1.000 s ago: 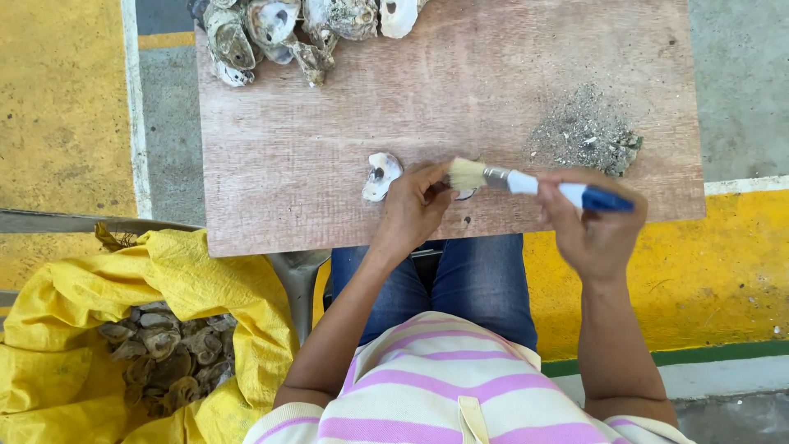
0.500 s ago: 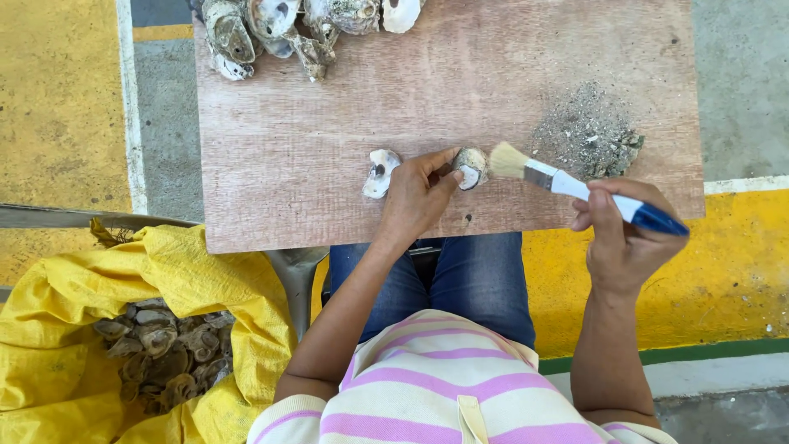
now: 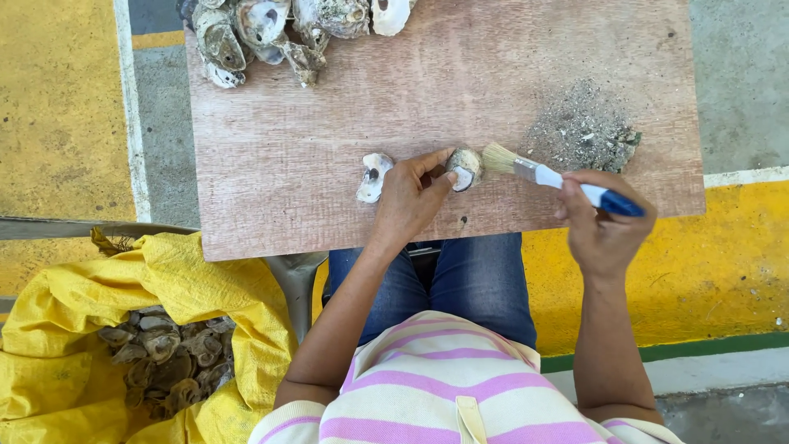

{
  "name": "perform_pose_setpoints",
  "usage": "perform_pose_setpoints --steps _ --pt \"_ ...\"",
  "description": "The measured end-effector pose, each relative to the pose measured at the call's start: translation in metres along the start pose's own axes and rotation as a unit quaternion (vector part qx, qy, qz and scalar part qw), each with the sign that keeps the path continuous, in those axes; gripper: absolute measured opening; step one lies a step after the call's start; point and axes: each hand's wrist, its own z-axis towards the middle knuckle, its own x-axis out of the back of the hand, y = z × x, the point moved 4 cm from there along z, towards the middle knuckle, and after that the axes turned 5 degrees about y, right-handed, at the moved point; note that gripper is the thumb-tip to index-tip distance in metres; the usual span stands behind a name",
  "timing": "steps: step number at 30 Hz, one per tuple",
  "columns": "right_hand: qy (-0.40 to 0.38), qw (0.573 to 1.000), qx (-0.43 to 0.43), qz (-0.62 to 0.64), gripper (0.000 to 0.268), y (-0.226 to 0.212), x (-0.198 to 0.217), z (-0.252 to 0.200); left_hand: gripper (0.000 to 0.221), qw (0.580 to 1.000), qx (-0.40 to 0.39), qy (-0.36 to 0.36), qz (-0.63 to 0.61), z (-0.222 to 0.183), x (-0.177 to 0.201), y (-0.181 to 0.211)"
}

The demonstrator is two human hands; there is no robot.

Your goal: Cleaning individual seashells with a small brush on a wooden board.

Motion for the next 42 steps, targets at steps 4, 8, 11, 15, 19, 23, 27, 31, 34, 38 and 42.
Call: perform_pose_setpoints --steps 4,8,11,15,19,23,27,31,34,38,42 --pt "0.044 0.997 0.024 0.058 0.007 -0.024 0.008 0.000 0.040 0.999 -0.032 0.007 0.003 -0.006 0.001 -0.006" --pt "-0.031 0.993 0.074 0.089 0.006 -0.035 -0.007 0.012 0.044 0.994 -0.105 -0.020 -0.017 -0.010 -0.001 0.003" --pt "-0.058 0.995 0.084 -0.016 0.007 -0.015 0.003 0.028 0.046 0.993 -0.116 -0.026 -0.012 -0.012 0.000 0.006" --pt "0.000 0.998 0.051 0.020 0.010 -0.019 0.021 0.028 0.049 0.990 -0.139 -0.025 -0.008 -0.010 0.003 0.008" --pt "-0.015 0.988 0.019 0.155 0.008 -0.019 -0.001 0.019 0.049 0.990 -0.131 -0.037 -0.023 -0.011 0.001 0.004" --pt "0.008 0.997 -0.018 0.081 0.010 -0.002 0.006 0.023 0.045 0.993 -0.121 -0.006 -0.001 -0.012 0.003 0.004" --pt "0.014 0.993 -0.013 0.114 0.009 -0.023 0.004 0.017 0.046 0.980 -0.193 0.039 0.010 -0.020 0.002 0.005" --pt "0.007 0.999 -0.008 0.036 0.012 -0.011 0.007 0.017 0.045 0.982 -0.179 0.049 0.016 -0.032 0.017 0.025" --pt "0.085 0.996 0.016 0.034 0.011 -0.002 0.022 0.014 0.036 0.985 -0.165 0.031 0.042 -0.037 0.047 0.039" --pt "0.095 0.986 -0.022 0.137 0.014 0.011 0.007 0.005 0.016 0.890 -0.310 0.250 0.222 0.019 0.094 0.026" --pt "0.069 0.989 -0.050 0.120 0.013 -0.003 -0.016 -0.005 0.022 0.732 -0.395 0.385 0.400 0.125 0.122 -0.005"
